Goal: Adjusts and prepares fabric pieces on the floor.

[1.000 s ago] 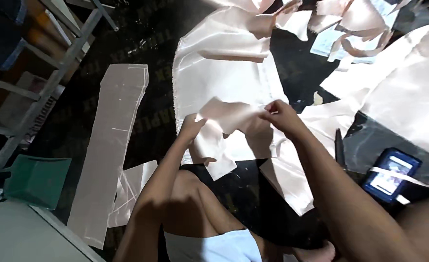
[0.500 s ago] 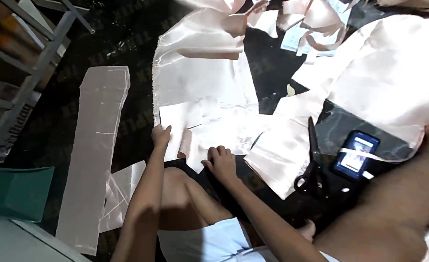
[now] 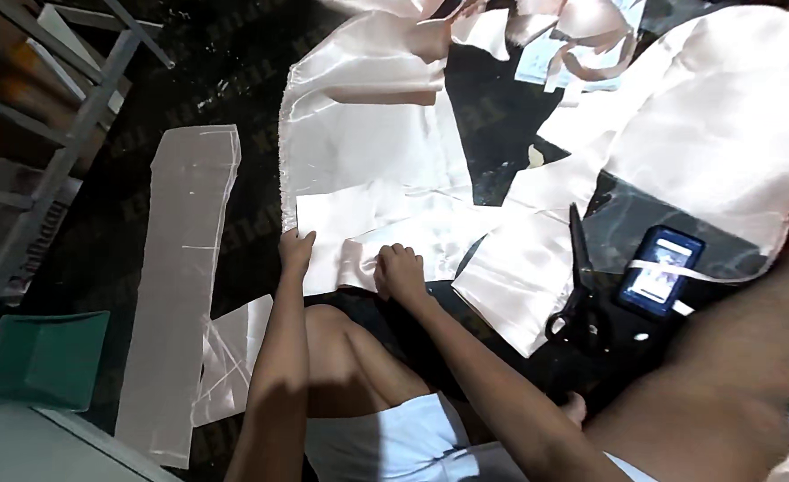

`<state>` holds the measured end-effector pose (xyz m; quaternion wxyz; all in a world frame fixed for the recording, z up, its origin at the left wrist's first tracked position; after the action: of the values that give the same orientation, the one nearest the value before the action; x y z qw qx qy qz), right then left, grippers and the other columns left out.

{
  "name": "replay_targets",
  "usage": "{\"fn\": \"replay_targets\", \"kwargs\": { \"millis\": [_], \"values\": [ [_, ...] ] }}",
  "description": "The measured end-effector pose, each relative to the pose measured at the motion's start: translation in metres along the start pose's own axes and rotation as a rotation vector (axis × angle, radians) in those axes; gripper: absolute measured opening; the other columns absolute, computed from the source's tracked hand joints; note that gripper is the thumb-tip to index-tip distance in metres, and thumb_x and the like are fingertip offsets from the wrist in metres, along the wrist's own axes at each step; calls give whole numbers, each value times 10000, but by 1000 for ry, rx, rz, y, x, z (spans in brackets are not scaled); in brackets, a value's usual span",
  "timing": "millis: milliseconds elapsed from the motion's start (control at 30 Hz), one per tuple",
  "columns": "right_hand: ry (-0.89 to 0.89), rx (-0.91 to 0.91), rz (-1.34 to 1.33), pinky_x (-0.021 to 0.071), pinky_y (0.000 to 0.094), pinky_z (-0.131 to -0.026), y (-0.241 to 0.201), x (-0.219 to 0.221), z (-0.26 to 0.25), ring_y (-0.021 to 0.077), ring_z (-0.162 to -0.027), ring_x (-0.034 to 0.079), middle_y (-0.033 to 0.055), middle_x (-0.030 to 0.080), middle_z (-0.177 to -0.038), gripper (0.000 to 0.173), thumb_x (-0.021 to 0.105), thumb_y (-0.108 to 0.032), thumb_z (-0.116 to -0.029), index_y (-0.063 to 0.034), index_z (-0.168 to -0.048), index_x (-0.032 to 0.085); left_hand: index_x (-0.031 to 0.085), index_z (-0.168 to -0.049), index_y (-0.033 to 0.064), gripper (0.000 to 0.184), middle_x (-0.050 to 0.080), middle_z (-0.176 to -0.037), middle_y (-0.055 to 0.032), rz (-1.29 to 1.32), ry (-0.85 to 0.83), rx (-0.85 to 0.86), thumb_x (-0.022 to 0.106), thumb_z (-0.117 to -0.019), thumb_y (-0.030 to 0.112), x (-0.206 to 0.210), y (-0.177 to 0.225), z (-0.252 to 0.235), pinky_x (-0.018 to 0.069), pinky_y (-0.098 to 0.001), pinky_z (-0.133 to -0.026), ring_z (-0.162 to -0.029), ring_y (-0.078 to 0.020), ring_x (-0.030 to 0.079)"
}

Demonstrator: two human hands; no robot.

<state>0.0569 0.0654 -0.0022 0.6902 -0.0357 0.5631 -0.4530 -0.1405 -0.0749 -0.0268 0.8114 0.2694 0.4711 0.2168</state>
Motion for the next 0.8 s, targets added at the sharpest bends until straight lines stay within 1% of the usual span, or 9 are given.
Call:
{"fn": "replay_targets", "kwargs": {
  "millis": [67,133,200,267,367,400,500,667,800],
  "values": [
    [32,74,-39,476,631,-920,17,-14,-5,439,-1138,612,239,645,-1197,268,622,-157,-975,-21,-1204,653,684,-1077,-54,315,686,-1066,-261,-4,-8,12,721,-965,238,1,-2,-1,510,-598,-932,-1020,-385,666],
    [61,117,-121,524,625,-914,32,-25,-10,459,-1114,635,276,618,-1226,276,611,-87,-989,4,-1249,607,692,-1067,-48,297,691,-1053,-255,-2,-11,39,744,-942,216,1,-2,-1,510,-599,-923,-1007,-382,668],
    [72,130,-205,523,625,-941,45,-33,-13,475,-1125,632,303,601,-1256,335,597,-37,-997,19,-1325,558,693,-1079,-52,301,690,-1065,-262,-17,-41,31,760,-928,200,-1,1,3,513,-595,-926,-1009,-381,669],
    [66,117,-256,515,635,-934,56,-40,-15,481,-1086,650,309,643,-1202,403,640,-16,-971,33,-1357,537,666,-1085,-75,329,659,-1077,-280,-44,-106,-18,766,-934,200,-7,5,12,494,-588,-918,-1006,-384,635],
    [14,105,-254,521,650,-863,61,-45,-15,471,-965,675,291,678,-1089,415,676,-55,-971,24,-1357,544,663,-1130,-82,357,653,-1114,-269,-39,-173,-54,778,-928,190,-15,4,18,494,-553,-928,-1019,-353,622],
    [4,104,-246,518,649,-854,62,-46,-15,467,-945,672,287,677,-1068,405,674,-72,-980,22,-1353,549,670,-1111,-80,339,655,-1097,-261,-35,-181,-43,780,-923,181,-16,1,17,494,-545,-918,-1003,-343,621],
    [0,101,-226,515,654,-840,64,-46,-17,469,-923,666,281,676,-1043,395,683,-99,-982,21,-1338,562,694,-1135,-57,304,678,-1124,-247,-34,-175,0,760,-934,162,-19,0,5,502,-539,-957,-1053,-341,644],
    [5,119,-222,506,663,-836,60,-46,-19,476,-925,657,288,666,-1031,447,726,-95,-954,31,-1346,550,704,-1098,-58,278,691,-1085,-256,-92,-132,162,736,-939,168,-20,15,-24,509,-574,-950,-1044,-377,662],
    [37,145,-224,508,648,-829,60,-45,-21,462,-911,658,283,664,-1023,458,727,-103,-954,38,-1349,544,699,-1088,-53,308,684,-1074,-248,-146,-138,149,757,-937,209,-20,20,-39,501,-568,-946,-1037,-370,652]
  ]
}}
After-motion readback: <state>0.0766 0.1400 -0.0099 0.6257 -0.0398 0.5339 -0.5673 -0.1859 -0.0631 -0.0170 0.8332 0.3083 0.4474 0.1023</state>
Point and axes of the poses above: each hand's wrist, its own z-axis away from the middle knuckle, its own x-axis out of the palm, y = z × x, the point moved 4 cm from there along -z, towards the middle knuckle
